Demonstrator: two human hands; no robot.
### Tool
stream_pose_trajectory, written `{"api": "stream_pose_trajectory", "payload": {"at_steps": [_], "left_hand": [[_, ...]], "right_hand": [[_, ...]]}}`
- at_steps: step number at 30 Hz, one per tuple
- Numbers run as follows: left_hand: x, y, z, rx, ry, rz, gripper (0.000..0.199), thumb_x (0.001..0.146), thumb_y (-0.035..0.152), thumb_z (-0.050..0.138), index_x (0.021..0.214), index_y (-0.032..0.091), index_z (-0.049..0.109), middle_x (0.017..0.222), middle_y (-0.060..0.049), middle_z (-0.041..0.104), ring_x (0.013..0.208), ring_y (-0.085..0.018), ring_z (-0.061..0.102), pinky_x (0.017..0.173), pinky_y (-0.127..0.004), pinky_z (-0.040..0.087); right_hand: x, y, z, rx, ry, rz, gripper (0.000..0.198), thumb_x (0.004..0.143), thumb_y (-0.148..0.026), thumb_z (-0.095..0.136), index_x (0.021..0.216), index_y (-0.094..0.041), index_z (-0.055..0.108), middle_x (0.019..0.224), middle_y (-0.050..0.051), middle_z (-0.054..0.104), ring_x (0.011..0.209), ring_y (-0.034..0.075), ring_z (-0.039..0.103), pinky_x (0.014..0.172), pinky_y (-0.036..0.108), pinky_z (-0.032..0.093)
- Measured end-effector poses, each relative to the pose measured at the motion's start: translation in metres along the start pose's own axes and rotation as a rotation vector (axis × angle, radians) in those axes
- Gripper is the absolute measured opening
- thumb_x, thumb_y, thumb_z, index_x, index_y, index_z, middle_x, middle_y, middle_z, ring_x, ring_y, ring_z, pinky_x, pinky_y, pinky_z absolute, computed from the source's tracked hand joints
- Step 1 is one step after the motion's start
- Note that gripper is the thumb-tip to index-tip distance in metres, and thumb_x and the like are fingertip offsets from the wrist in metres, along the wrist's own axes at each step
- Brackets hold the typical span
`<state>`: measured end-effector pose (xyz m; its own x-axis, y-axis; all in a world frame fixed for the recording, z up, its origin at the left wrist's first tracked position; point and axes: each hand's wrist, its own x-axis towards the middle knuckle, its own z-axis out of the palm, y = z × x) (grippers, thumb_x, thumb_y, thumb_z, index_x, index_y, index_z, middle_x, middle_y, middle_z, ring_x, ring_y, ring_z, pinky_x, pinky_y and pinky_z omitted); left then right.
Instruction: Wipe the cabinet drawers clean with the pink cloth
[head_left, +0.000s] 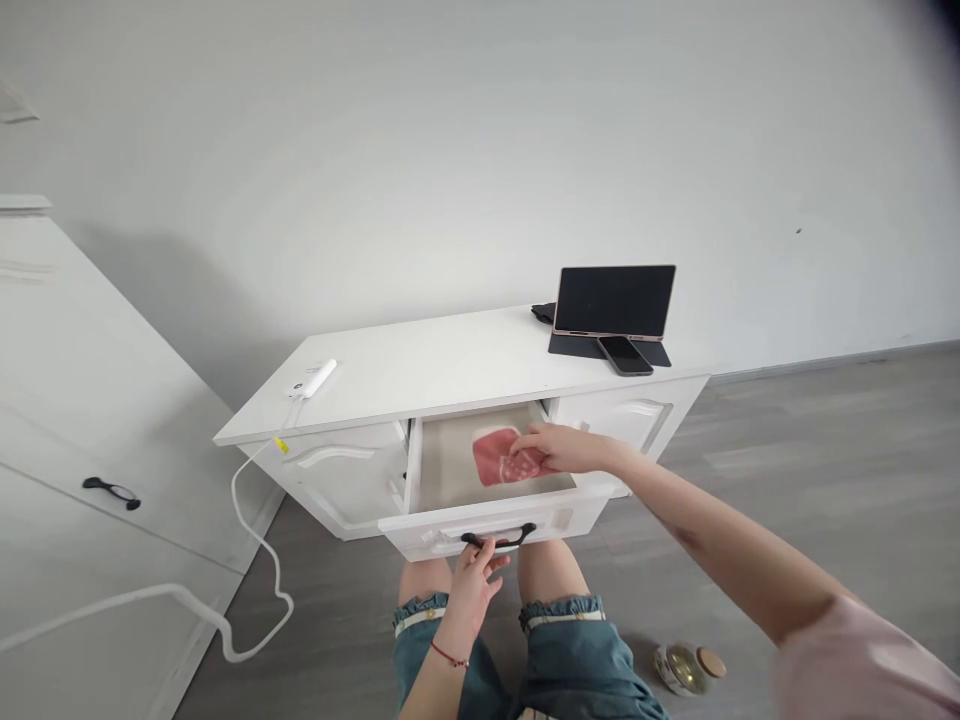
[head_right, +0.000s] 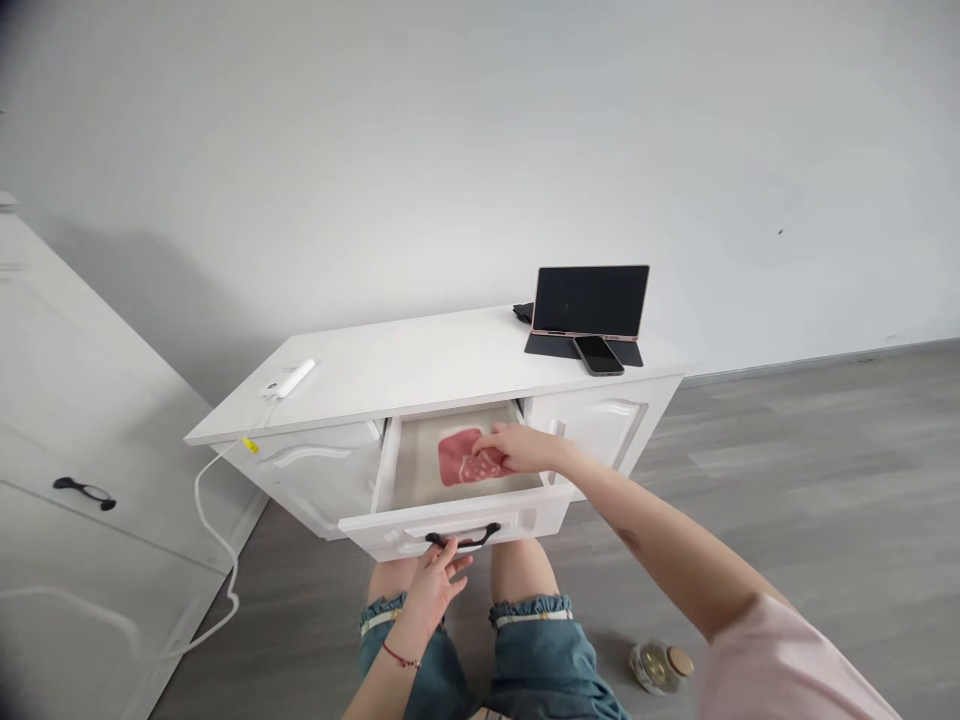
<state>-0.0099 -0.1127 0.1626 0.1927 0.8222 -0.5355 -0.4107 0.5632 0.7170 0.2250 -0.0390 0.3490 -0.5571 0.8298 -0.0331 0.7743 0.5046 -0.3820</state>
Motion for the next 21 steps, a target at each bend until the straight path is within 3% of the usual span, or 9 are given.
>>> {"api": "stream_pose_trajectory", "payload": {"at_steps": [2, 4, 6, 8, 11, 13, 17, 21], "left_hand": [[0.001, 0.0, -0.001, 0.003, 0.004, -0.002, 0.048, 0.048, 0.049, 0.089, 0.071, 0.02, 0.058, 0.106, -0.008, 0.067, 0.086, -0.021, 0.064, 0.092, -0.049, 0.039], [0.003, -0.001, -0.002, 0.0, 0.015, -0.006, 0.048, 0.047, 0.048, 0.09, 0.069, 0.019, 0.057, 0.106, -0.008, 0.067, 0.087, -0.022, 0.065, 0.092, -0.049, 0.039], [0.005, -0.002, -0.003, -0.005, 0.01, -0.009, 0.047, 0.049, 0.047, 0.089, 0.069, 0.019, 0.057, 0.105, -0.008, 0.067, 0.087, -0.022, 0.065, 0.091, -0.048, 0.04], [0.006, -0.003, -0.005, -0.011, -0.009, -0.004, 0.046, 0.049, 0.047, 0.089, 0.069, 0.02, 0.057, 0.104, -0.008, 0.068, 0.086, -0.023, 0.065, 0.09, -0.048, 0.041], [0.008, -0.004, -0.008, -0.011, -0.034, 0.007, 0.046, 0.052, 0.047, 0.088, 0.066, 0.02, 0.054, 0.102, -0.008, 0.068, 0.086, -0.023, 0.064, 0.095, -0.053, 0.038], [0.009, -0.005, -0.009, -0.002, -0.039, 0.007, 0.045, 0.055, 0.047, 0.087, 0.064, 0.019, 0.053, 0.104, -0.009, 0.068, 0.085, -0.023, 0.064, 0.1, -0.058, 0.032], [0.01, -0.006, -0.009, -0.007, -0.038, 0.015, 0.042, 0.056, 0.046, 0.087, 0.066, 0.019, 0.056, 0.102, -0.007, 0.068, 0.085, -0.021, 0.065, 0.104, -0.062, 0.027], [0.005, -0.007, -0.007, 0.016, 0.012, 0.046, 0.031, 0.064, 0.038, 0.082, 0.072, 0.02, 0.058, 0.095, -0.005, 0.067, 0.081, -0.02, 0.066, 0.101, -0.059, 0.034]], "right_hand": [[-0.043, -0.012, -0.012, 0.026, 0.157, -0.002, 0.06, 0.075, -0.002, 0.045, 0.126, -0.03, 0.06, 0.106, 0.006, 0.06, 0.09, 0.017, 0.062, 0.079, 0.028, 0.048], [-0.083, -0.017, -0.004, 0.059, 0.273, 0.051, 0.056, 0.084, -0.006, 0.04, 0.131, -0.033, 0.055, 0.12, 0.006, 0.057, 0.095, 0.017, 0.061, 0.082, 0.029, 0.05], [-0.11, -0.012, 0.024, 0.029, 0.41, 0.103, 0.05, 0.088, -0.011, 0.041, 0.13, -0.033, 0.057, 0.129, 0.006, 0.055, 0.105, 0.019, 0.058, 0.086, 0.031, 0.051], [-0.125, 0.002, 0.064, -0.073, 0.564, 0.135, 0.05, 0.087, -0.007, 0.038, 0.122, -0.033, 0.063, 0.127, 0.005, 0.06, 0.103, 0.021, 0.056, 0.088, 0.035, 0.051], [-0.126, 0.023, 0.12, -0.18, 0.763, 0.174, 0.045, 0.088, -0.008, 0.039, 0.114, -0.031, 0.068, 0.124, 0.005, 0.064, 0.107, 0.024, 0.053, 0.089, 0.04, 0.051], [-0.12, 0.026, 0.144, -0.176, 0.846, 0.211, 0.04, 0.091, -0.013, 0.041, 0.117, -0.028, 0.067, 0.126, 0.006, 0.063, 0.114, 0.025, 0.05, 0.095, 0.043, 0.049], [-0.098, 0.006, 0.163, -0.195, 0.899, 0.248, 0.041, 0.093, -0.013, 0.039, 0.124, -0.026, 0.062, 0.131, 0.01, 0.058, 0.129, 0.028, 0.043, 0.107, 0.055, 0.035], [-0.065, -0.029, 0.167, -0.172, 0.816, 0.15, 0.049, 0.091, -0.01, 0.038, 0.131, -0.03, 0.058, 0.133, 0.008, 0.057, 0.133, 0.027, 0.041, 0.112, 0.055, 0.025]]}}
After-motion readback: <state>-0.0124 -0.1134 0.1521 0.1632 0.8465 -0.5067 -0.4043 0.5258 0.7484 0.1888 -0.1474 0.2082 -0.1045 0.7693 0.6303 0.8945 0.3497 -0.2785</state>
